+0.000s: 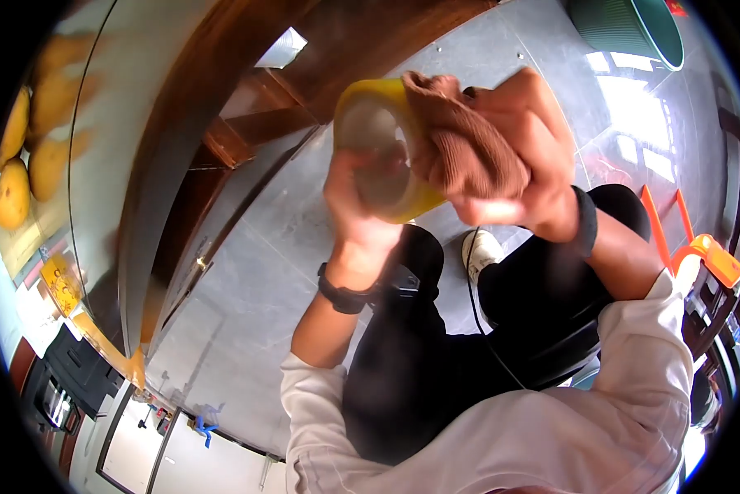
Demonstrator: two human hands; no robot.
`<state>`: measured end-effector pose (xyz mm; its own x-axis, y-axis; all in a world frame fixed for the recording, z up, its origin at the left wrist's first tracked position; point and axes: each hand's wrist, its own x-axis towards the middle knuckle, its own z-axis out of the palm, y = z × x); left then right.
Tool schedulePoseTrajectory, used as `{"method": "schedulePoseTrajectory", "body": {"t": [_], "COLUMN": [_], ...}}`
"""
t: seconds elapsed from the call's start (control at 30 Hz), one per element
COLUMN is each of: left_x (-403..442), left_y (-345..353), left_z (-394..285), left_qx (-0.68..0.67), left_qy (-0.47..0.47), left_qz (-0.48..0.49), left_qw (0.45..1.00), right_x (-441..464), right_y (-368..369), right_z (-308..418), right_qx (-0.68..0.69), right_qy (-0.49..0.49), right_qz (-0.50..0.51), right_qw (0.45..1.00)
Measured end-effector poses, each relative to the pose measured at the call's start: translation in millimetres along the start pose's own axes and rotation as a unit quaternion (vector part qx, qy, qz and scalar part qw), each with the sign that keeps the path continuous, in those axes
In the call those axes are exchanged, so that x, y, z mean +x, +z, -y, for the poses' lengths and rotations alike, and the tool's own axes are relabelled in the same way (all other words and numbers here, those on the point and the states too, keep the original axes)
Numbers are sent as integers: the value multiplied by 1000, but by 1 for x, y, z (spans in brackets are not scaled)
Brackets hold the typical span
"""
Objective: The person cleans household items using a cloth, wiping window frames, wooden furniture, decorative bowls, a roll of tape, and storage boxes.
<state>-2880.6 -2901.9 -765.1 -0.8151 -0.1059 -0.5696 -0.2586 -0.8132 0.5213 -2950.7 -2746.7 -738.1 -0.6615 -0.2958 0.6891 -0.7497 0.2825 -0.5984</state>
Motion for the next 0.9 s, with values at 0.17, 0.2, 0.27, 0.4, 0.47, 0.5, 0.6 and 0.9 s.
{"method": "schedulePoseTrajectory", "body": {"t": [0.17,0.2,0.27,0.4,0.47,0.5,0.6,0.9], "left_x": [-4,-5,-9,-10,-10,-10,-14,-1], "left_y": [-1,3,13,17,14,15,24,23], "left_z": [13,15,21,23,19,16,5,4], "left_qx": [6,-34,-116,-1,32,29,99,-7], "left_qy": [-11,-17,-29,1,1,-10,-100,-118], "left_qz": [11,10,6,28,54,71,158,111], "left_qw": [1000,999,993,1000,998,997,977,987], "right_x": [-8,-8,-1,18,15,21,33,39], "right_y": [-7,-14,-12,-31,-32,-32,-30,-13], "right_z": [-2,-6,-11,-27,-37,-41,-38,-25], "right_qx": [-80,-82,-120,10,174,260,347,416], "right_qy": [-162,-191,-150,67,235,322,418,557], "right_qz": [-9,29,22,73,98,139,221,68], "right_qw": [984,978,981,995,951,900,810,716]}}
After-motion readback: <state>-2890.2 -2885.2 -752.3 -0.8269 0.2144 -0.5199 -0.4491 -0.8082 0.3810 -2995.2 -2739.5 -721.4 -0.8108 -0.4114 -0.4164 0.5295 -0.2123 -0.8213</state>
